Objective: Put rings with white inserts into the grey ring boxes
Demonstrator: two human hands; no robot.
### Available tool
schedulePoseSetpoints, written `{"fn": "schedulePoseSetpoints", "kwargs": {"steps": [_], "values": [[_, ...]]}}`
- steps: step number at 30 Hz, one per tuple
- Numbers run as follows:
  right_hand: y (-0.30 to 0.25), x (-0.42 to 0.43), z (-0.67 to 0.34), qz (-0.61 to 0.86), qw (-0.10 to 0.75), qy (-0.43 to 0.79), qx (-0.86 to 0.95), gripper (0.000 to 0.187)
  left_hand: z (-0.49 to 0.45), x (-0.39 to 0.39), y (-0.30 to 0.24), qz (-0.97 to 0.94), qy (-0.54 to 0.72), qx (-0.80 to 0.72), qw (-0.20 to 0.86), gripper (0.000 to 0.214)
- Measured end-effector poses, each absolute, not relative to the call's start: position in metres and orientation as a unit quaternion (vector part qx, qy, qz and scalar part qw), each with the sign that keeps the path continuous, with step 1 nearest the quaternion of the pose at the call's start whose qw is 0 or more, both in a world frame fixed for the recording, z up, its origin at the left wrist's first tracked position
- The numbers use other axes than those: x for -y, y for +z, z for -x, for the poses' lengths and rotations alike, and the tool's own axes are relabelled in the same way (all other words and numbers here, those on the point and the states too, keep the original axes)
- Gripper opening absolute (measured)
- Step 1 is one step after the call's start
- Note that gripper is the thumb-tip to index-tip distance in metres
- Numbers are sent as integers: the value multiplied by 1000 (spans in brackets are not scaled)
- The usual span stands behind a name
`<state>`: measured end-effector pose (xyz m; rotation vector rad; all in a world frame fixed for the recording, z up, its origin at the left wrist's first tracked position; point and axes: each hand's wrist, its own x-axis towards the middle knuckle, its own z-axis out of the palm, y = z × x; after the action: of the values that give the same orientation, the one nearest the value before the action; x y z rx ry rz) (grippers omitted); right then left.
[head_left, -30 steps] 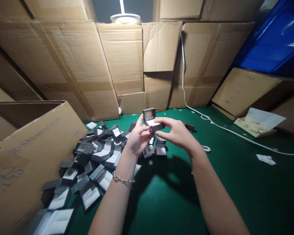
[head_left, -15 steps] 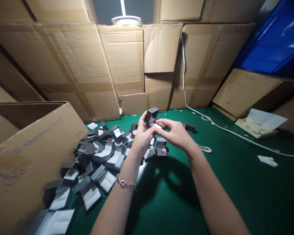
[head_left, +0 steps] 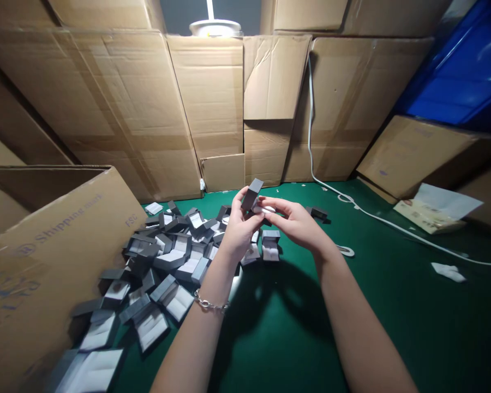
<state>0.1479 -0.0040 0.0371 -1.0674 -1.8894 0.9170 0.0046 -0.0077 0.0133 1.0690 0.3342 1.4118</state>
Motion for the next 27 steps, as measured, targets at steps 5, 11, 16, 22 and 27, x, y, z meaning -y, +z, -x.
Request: {"fn": "schedulePoseSetpoints", "kwargs": {"steps": [5, 11, 16, 22, 27], "values": [[37, -1, -155, 388, 381, 483, 686, 50, -6, 7, 10, -476, 610, -180, 608, 74], [38, -1, -160, 389, 385, 523, 653, 58, -8, 11, 12, -491, 604, -189, 598, 72], [34, -1, -157, 410, 381, 449, 697, 46, -13, 8, 7, -477, 622, -227, 577, 60], [31, -2, -155, 369, 384, 462, 709, 47, -14, 3, -1, -483, 652, -238, 534, 57], [32, -3, -157, 372, 384, 492, 687, 56, -14, 4, 4, -478, 659, -208, 542, 58]]}}
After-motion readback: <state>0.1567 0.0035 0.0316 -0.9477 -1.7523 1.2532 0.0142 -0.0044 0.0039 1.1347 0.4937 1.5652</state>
